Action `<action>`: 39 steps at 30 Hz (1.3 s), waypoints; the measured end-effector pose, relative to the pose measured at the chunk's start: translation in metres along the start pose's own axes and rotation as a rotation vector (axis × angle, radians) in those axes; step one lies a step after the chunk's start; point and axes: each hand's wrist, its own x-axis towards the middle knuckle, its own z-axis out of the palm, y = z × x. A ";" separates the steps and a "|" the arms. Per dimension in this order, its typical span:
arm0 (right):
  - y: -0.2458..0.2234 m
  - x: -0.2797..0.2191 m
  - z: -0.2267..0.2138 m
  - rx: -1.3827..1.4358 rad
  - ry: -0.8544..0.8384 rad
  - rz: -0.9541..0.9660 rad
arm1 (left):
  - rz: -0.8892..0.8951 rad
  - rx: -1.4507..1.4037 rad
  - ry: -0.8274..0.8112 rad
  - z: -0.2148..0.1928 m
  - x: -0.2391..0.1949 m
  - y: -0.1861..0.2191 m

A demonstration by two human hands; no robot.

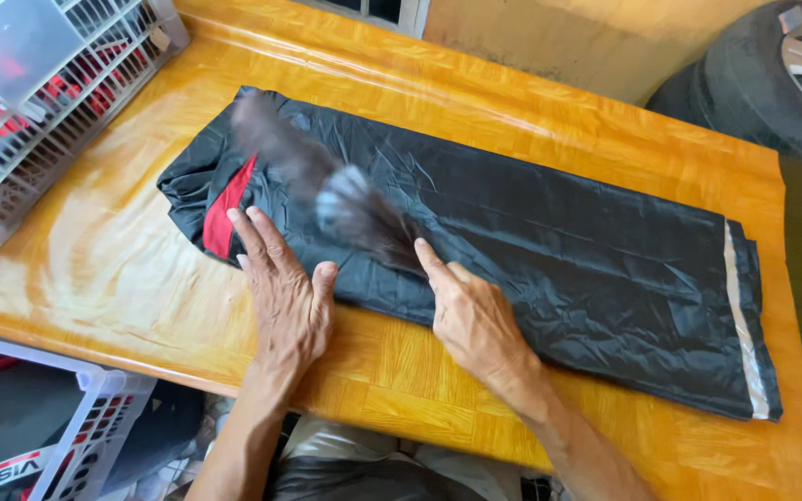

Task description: The person folds a black garment on a wooden table, using a brush to smooth the fabric before rolling it tightly into a compact bundle. The person handles the garment and brush directly, repeatedly smoothing and folding the material.

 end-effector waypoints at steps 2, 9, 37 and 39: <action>-0.011 -0.013 0.001 -0.041 0.031 0.034 | -0.003 -0.052 -0.005 -0.010 -0.001 0.001; 0.014 -0.110 -0.015 -0.077 -0.026 0.314 | 0.061 0.083 -0.183 -0.014 0.001 0.008; 0.110 -0.280 -0.035 0.100 0.792 0.997 | 1.242 0.215 -0.367 -0.005 0.057 0.056; 0.106 -0.279 -0.036 0.125 0.794 1.012 | 1.290 0.196 -0.304 -0.005 0.058 0.059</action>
